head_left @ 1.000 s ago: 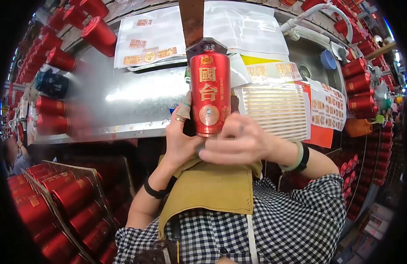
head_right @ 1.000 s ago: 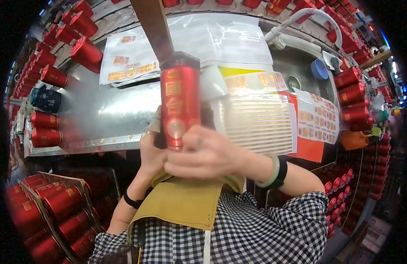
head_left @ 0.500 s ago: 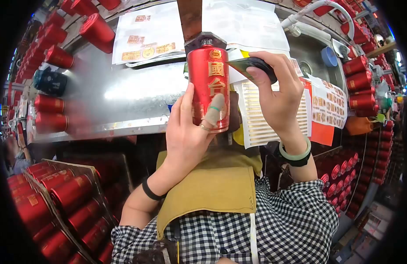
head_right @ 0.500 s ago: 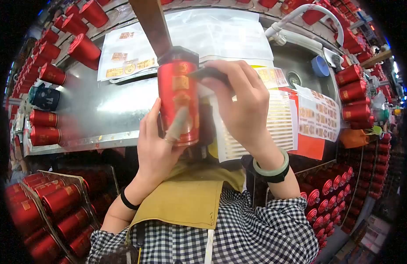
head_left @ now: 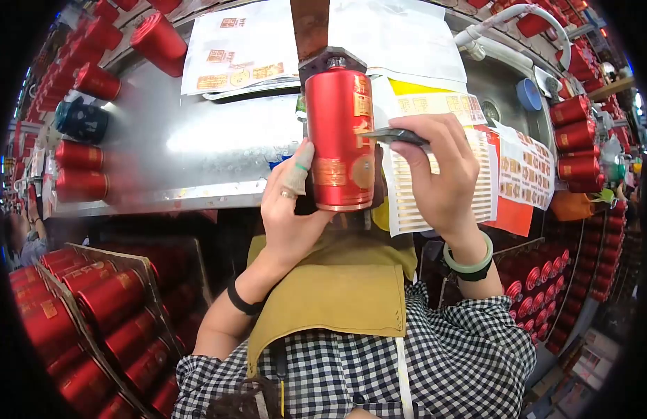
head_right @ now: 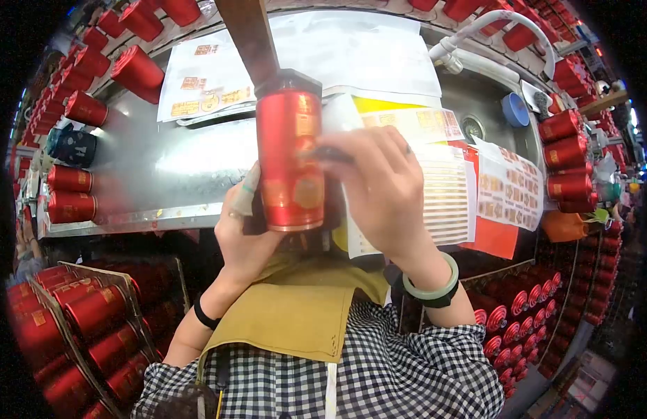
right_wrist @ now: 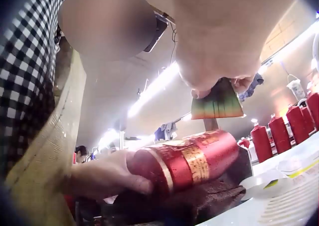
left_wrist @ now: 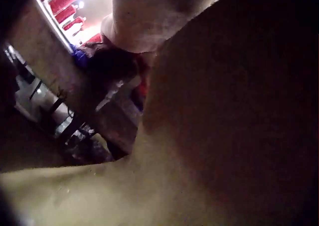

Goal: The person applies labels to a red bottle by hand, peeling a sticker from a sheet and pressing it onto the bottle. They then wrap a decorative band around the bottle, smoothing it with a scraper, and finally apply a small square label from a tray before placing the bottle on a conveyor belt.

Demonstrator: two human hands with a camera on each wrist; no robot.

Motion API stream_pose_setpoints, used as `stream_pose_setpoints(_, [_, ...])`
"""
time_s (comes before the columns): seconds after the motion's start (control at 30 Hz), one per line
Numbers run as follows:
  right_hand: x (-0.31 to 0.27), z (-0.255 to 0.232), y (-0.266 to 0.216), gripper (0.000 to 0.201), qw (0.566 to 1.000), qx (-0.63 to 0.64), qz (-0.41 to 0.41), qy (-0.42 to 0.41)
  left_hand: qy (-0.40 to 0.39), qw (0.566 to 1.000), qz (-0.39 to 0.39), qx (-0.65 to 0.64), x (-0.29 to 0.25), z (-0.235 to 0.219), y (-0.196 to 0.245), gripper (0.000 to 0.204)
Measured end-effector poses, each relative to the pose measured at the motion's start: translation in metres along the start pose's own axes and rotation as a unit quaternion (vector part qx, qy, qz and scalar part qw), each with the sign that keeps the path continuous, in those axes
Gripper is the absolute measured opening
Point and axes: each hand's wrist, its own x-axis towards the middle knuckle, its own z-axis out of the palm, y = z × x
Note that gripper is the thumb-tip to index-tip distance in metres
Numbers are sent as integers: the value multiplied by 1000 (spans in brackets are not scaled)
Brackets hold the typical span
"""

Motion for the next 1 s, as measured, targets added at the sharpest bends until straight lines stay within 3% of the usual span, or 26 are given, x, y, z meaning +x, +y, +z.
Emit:
stream_pose_setpoints(0.03, [0, 1, -1, 30, 1000, 6, -4, -8, 1, 998, 49, 27, 2, -4, 1, 84])
stream_pose_setpoints(0.13, [0, 2, -3, 32, 1000, 15, -6, -21, -26, 988, 98, 116, 8, -10, 8, 86])
stream_pose_setpoints(0.27, [2, 3, -4, 31, 998, 28, 60, 0, -54, 980, 100, 164, 8, -10, 14, 84])
stream_pose_setpoints(0.33, [1, 5, -3, 30, 996, 45, 80, 19, -85, 960, 141, 229, 9, -9, 17, 80])
stream_pose_setpoints(0.47, [-4, 6, -3, 30, 992, 55, 109, 19, -55, 939, 201, 272, 6, -2, 9, 71])
stream_pose_setpoints(0.6, [-6, 3, -4, 28, 993, 43, 113, 11, -45, 940, 203, 271, 2, -1, 5, 71])
stream_pose_setpoints(0.67, [-7, 3, -6, 25, 996, 51, 72, -4, -6, 981, 154, 120, -5, 1, -6, 72])
stream_pose_setpoints(0.7, [-8, 4, -5, 24, 999, 38, 20, -7, 7, 985, 146, 90, -6, 0, -9, 76])
stream_pose_setpoints(0.73, [-14, 6, -5, 24, 999, 39, 21, -8, 6, 985, 144, 90, -9, 1, -11, 76])
stream_pose_setpoints(0.8, [-32, 9, -6, 28, 992, -13, -102, -68, 34, 994, 100, 29, -12, 2, -16, 73])
stream_pose_setpoints(1.0, [-40, 4, -22, 30, 988, 43, -111, -101, 28, 998, 50, -19, -12, 1, -17, 73])
